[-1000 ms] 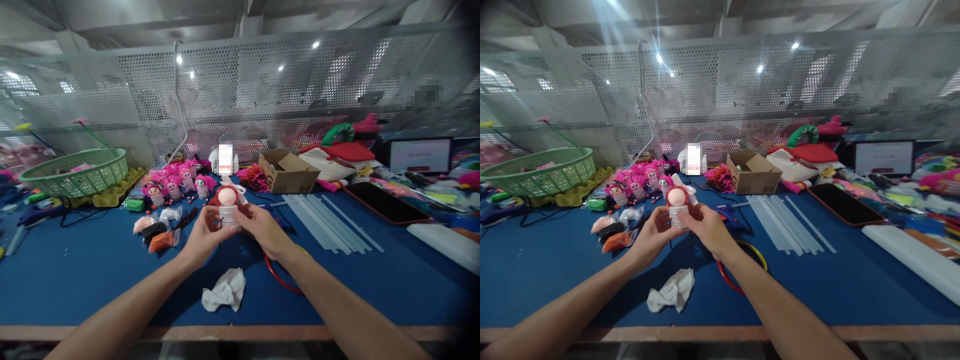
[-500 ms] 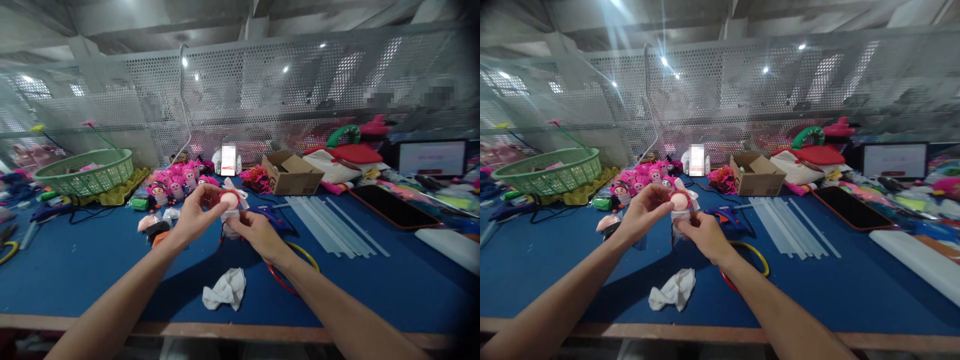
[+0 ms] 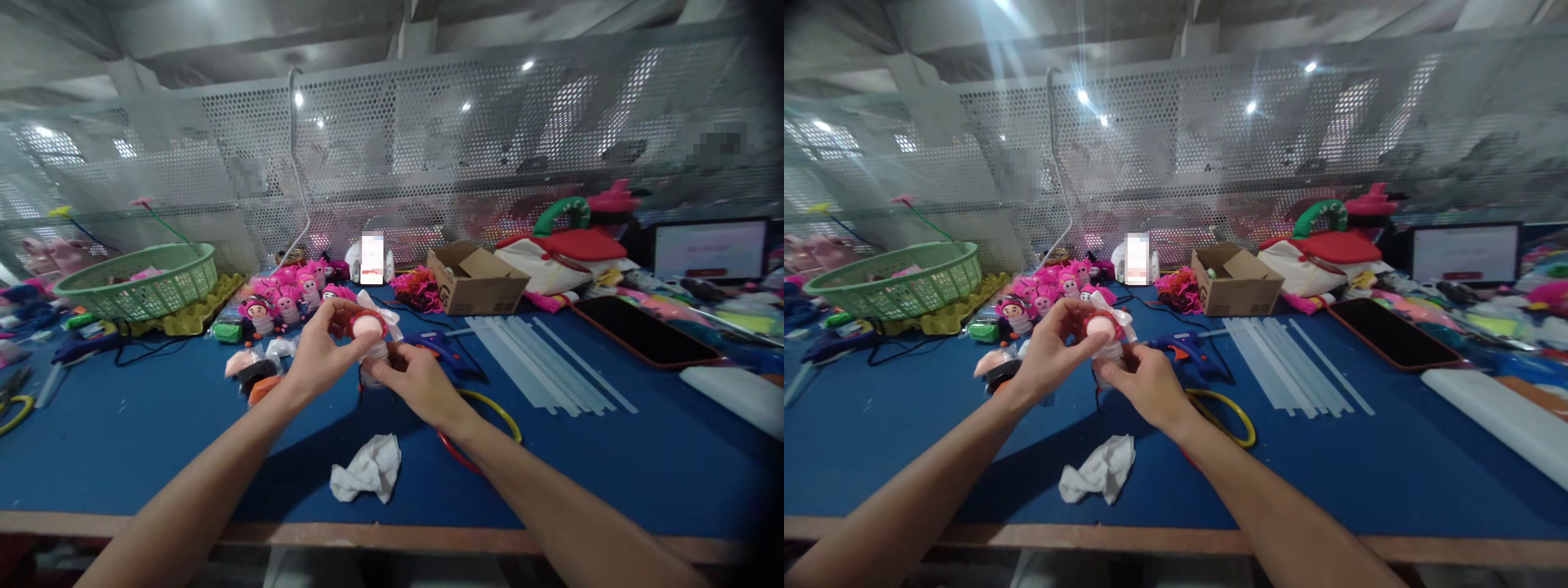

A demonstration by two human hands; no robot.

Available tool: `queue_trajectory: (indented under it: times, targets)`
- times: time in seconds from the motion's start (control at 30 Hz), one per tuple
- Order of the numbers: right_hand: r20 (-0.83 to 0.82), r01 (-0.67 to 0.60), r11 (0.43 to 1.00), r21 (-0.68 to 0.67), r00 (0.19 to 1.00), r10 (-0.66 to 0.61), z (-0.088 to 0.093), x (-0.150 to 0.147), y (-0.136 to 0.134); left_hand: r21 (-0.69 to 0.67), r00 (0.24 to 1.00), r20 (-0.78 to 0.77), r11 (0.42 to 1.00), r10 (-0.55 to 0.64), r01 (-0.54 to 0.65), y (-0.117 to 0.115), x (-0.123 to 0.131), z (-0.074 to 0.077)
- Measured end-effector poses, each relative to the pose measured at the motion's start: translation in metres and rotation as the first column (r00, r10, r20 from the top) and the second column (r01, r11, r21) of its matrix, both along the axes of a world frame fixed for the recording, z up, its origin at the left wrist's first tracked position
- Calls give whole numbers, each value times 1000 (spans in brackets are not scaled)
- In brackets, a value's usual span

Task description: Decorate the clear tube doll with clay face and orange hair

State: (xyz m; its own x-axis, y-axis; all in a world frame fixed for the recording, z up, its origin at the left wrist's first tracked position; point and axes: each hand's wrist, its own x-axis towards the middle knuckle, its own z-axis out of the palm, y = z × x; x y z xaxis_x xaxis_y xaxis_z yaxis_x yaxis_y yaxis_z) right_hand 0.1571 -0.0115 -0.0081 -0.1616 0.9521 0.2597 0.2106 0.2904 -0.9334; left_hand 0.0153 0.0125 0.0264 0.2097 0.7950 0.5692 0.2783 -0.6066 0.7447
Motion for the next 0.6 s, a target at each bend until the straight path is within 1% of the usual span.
queue_trajectory:
  times: [0.1, 0.27, 0.5, 0.6]
  targets:
    - [37, 21, 999, 33, 999, -23, -1, 0, 0, -11, 1000, 9, 1000, 7, -7, -2, 3, 2]
    - [8, 1, 1000, 21, 1000, -1, -1, -1, -1, 3, 998, -12, 998, 61, -61, -4, 3, 4]
    - [-14, -10, 999, 33, 1000, 11, -1, -1, -1, -64, 999, 0, 997, 40, -40, -4, 6, 4]
    - [-38, -33, 999, 23, 999, 34, 0, -1, -2, -97, 1000, 19, 995, 7, -5, -3, 5, 7]
